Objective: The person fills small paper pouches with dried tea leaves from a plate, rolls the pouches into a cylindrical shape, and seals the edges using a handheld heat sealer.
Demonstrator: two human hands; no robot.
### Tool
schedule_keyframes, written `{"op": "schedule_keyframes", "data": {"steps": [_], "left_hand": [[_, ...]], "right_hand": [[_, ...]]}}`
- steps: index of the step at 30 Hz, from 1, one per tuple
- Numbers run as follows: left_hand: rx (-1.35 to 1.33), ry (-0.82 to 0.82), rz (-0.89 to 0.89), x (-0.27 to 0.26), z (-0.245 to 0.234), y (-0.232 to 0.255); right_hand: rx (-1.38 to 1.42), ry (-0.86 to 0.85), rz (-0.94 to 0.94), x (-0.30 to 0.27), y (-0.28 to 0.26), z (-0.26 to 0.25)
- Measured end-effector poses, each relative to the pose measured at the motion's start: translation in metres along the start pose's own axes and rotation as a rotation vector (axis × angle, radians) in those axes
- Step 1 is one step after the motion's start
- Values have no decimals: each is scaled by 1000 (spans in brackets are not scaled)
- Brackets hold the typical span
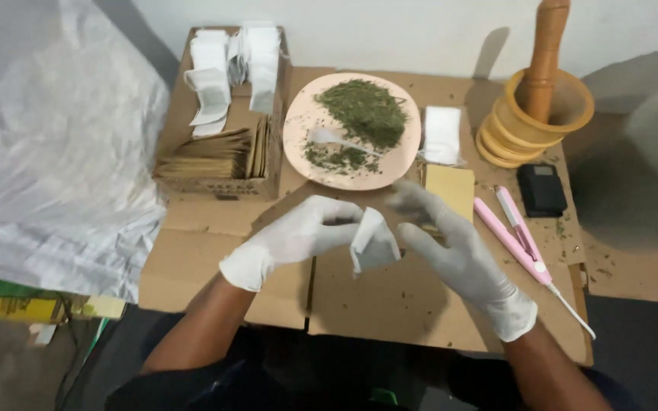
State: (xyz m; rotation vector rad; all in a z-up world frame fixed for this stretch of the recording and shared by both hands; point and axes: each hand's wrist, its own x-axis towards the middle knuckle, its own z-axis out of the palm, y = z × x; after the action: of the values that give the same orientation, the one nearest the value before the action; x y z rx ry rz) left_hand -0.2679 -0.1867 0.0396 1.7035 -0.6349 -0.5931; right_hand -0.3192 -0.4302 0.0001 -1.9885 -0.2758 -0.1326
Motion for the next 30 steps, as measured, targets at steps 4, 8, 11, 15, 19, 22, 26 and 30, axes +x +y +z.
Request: {"op": "schedule_keyframes", "data": {"steps": [4,8,11,15,19,22,26,30], "left_hand": [[7,-80,-64,15,-9,-64],[14,-130,-111,15,-7,-65],[0,-110,-108,10,-7,-59],[-59,-53,-131,16,-5,-100],[-75,125,-292,8,8,-52],[-139,190,-153,6,13,-50],[-118,329,-103,11,19,-82],[-64,342,-100,6,19,-79]], "right_hand": [[86,-129,159,-3,5,7],[130,-194,356,-7,1,10],[152,-173,383,-4,3,16],[135,-106,300,-6,7,23],[203,-15,238,-5,49,21],[228,34,313,-2,45,20],[193,16,289,-2,36,20],[143,-61,273,-3,30,14]]}}
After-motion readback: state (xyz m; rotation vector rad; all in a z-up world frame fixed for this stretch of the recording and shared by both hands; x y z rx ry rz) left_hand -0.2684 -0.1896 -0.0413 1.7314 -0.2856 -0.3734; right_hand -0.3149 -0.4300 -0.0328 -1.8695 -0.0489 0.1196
